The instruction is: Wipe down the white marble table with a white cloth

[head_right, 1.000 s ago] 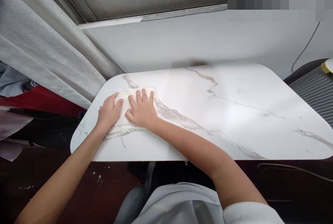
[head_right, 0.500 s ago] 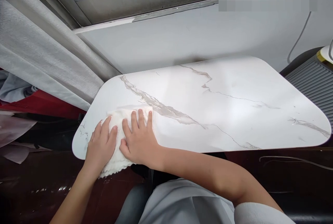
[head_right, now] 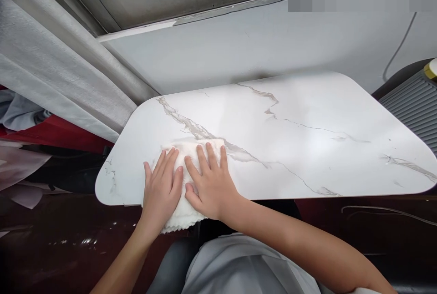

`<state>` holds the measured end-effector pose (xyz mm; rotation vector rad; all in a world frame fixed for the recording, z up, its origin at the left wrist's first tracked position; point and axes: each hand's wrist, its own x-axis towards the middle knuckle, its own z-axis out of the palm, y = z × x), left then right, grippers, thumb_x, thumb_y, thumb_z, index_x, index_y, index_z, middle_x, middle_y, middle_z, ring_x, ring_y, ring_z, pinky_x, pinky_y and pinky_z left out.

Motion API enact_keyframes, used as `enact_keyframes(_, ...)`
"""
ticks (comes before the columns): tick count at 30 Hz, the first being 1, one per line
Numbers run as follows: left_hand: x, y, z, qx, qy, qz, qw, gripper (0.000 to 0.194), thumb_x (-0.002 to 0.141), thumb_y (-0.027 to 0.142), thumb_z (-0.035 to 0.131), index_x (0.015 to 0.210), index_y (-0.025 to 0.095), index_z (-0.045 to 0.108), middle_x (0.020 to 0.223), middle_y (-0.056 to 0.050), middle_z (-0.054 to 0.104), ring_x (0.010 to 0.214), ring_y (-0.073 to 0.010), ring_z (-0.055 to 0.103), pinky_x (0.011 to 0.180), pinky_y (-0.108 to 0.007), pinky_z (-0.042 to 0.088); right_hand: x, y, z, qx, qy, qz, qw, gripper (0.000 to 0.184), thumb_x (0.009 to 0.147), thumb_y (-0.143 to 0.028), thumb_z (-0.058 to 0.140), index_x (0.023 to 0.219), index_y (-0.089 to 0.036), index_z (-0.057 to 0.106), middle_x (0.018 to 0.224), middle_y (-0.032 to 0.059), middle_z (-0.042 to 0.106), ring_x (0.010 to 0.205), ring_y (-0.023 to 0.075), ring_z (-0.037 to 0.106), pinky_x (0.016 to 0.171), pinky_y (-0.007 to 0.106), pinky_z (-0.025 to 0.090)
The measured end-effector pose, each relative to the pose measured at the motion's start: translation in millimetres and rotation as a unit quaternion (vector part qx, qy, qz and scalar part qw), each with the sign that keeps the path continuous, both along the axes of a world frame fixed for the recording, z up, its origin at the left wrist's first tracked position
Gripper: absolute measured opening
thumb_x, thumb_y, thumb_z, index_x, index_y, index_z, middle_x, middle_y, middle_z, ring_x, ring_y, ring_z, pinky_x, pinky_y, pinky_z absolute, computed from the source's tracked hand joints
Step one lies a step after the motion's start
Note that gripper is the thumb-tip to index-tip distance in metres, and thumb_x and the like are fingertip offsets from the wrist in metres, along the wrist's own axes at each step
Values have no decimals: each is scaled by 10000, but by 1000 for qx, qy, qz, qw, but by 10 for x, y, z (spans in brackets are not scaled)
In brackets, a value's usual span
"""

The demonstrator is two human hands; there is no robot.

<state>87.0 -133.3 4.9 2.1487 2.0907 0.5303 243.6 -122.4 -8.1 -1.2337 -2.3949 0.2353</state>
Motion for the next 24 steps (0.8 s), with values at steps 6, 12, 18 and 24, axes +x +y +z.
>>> enact_keyframes(6,74,141,33,-36,24,-33,999,540,972,361,259,1481,226,384,1554,-86,397,1487,-282,262,1203,-626,149,82,39,15,-10,-22,-29,999,591,943,-393,408,1490,-169,431,1570,208,311,1470,443,175,1094,746,157)
enact_keyframes(12,50,420,30,-34,54,-57,996,546,966,363,249,1462,199,408,1543,-91,417,1476,-283,286,1202,-591,180,60,280,12,-1,-48,-30,998,611,947,-396,391,1498,-134,409,1558,247,306,1452,480,183,1081,755,133)
enact_keyframes(18,52,1050,15,-7,22,-31,999,504,964,351,290,1413,194,456,1510,-94,460,1448,-277,329,1196,-579,180,35,984,28,-38,-47,-34,998,595,944,-390,402,1501,-181,401,1582,189,290,1470,422,176,1118,700,122)
enact_keyframes(24,59,1786,-8,24,-13,-30,999,440,946,332,341,1323,214,534,1415,-86,555,1392,-249,401,1195,-493,209,15,1707,41,-63,-34,-46,996,593,956,-408,362,1508,-194,387,1591,163,276,1483,397,144,1140,668,76)
